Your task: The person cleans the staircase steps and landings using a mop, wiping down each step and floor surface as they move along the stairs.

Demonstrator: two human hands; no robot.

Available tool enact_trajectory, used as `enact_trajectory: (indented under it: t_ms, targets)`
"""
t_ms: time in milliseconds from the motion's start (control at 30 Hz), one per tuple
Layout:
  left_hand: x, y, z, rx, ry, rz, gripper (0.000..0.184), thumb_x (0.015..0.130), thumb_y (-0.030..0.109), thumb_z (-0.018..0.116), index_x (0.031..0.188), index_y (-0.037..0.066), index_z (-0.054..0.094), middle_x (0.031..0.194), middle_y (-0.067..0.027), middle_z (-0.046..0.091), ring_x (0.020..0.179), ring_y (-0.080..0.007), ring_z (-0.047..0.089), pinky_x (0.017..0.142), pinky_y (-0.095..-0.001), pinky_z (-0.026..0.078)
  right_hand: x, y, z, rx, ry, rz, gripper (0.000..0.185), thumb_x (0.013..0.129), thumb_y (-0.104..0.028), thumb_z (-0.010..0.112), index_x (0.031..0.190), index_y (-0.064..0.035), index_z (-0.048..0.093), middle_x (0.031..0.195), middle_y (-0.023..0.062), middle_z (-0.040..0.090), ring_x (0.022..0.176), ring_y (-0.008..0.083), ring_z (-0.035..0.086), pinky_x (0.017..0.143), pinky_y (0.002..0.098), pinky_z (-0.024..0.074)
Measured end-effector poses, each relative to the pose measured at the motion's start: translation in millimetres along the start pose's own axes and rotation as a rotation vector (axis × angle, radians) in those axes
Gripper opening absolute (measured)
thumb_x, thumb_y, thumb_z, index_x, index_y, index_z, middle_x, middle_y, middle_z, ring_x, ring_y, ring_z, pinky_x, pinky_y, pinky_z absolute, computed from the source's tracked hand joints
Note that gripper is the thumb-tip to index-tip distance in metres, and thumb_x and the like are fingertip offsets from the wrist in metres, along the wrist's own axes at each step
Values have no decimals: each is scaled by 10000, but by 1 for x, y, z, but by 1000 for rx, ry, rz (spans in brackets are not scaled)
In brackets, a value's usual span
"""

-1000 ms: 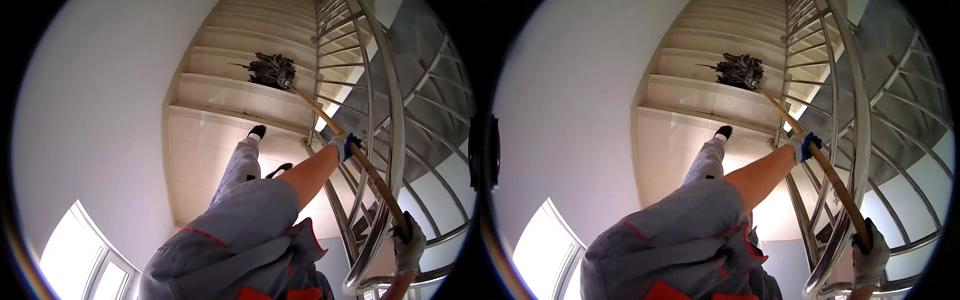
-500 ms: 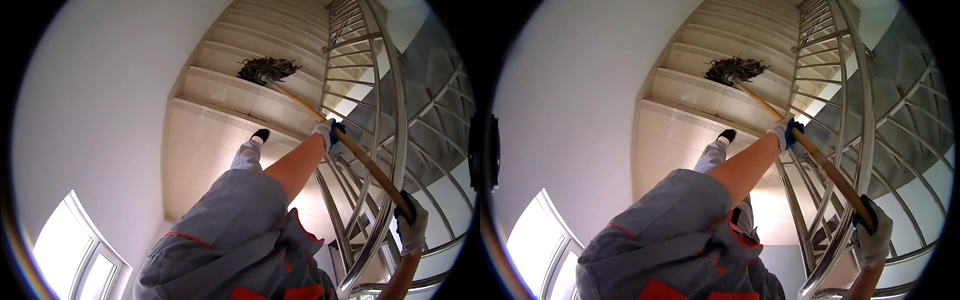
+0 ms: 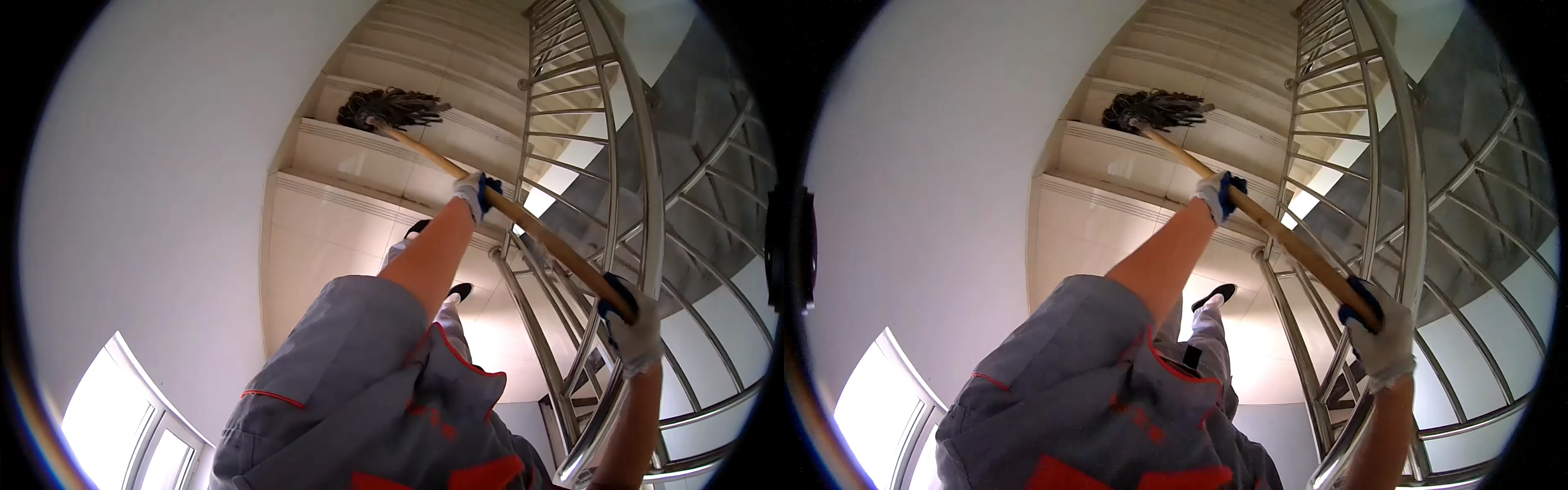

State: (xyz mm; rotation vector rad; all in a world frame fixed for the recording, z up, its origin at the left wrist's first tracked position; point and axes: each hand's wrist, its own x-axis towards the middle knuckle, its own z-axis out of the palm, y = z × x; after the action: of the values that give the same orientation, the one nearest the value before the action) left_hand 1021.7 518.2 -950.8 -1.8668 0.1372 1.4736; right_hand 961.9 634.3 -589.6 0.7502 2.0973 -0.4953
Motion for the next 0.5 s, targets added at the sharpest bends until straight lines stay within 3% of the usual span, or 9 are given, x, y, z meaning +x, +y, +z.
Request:
enact_trajectory:
  t_ms: [33, 100, 167, 200, 300, 367, 400, 433, 500]
  targets:
    - [17, 12, -7, 22, -34, 4, 168, 889, 172, 545, 833, 25, 484, 674, -116, 568, 580, -240, 568, 533, -355, 515, 5, 5, 9, -21, 19, -53, 412, 709, -40, 633, 1116, 13, 596, 741, 123, 637, 631, 126, 609, 610, 250, 497]
    - [30, 44, -26, 248, 8, 63, 229, 882, 253, 549, 748, 70, 522, 638, -53, 564, 564, -219, 551, 535, -337, 485, 15, -25, 33, 86, -126, 229, 403, 738, -56, 658, 1133, -14, 591, 781, 132, 654, 670, 136, 616, 622, 279, 500]
    - [97, 106, -78, 114, -34, 46, 247, 863, 297, 584, 725, 100, 528, 631, -52, 575, 566, -227, 549, 554, -337, 486, 22, -19, 96, -53, -110, -24, 442, 761, -198, 660, 1167, -48, 570, 833, 192, 651, 726, 296, 652, 670, 357, 510]
    - [79, 122, -81, 149, 60, 75, 249, 859, 298, 591, 735, 90, 528, 642, -67, 577, 573, -239, 549, 564, -355, 497, 21, -22, 118, 25, -220, 120, 478, 763, -245, 644, 1190, -53, 550, 864, 215, 639, 779, 352, 634, 723, 390, 505]
    - [24, 125, -82, 265, 106, 144, 239, 861, 263, 584, 803, 35, 538, 690, -114, 607, 653, -282, 606, 654, -401, 545, 5, -21, 144, 202, -223, 29, 489, 794, -259, 606, 1235, -69, 515, 958, 207, 627, 872, 357, 613, 783, 398, 488]
    - [37, 112, -111, 339, 66, -2, 227, 850, 243, 597, 843, 21, 552, 716, -129, 624, 682, -293, 625, 678, -410, 552, -11, -14, 151, 69, -341, 111, 527, 822, -309, 581, 1280, -74, 467, 952, 204, 626, 872, 359, 613, 787, 407, 483]
    - [38, 103, -122, 360, 91, 76, 227, 845, 238, 605, 865, 15, 563, 725, -130, 631, 669, -290, 626, 664, -401, 551, -21, -8, 159, 13, -380, 115, 564, 834, -352, 568, 1311, -85, 431, 927, 201, 626, 863, 359, 616, 774, 415, 485]
    - [38, 98, -133, 402, 151, 144, 242, 844, 255, 609, 854, 18, 562, 704, -121, 623, 649, -274, 622, 643, -392, 550, -31, -4, 168, -48, -274, 14, 493, 828, -253, 605, 1272, -77, 484, 821, 176, 648, 676, 277, 655, 643, 369, 514]
    - [46, 108, -141, 359, 115, 71, 272, 828, 293, 636, 841, 33, 558, 688, -112, 613, 622, -260, 614, 610, -388, 547, -36, -19, 165, -22, -277, 36, 499, 826, -268, 599, 1272, -77, 482, 887, 196, 640, 796, 325, 640, 711, 398, 501]
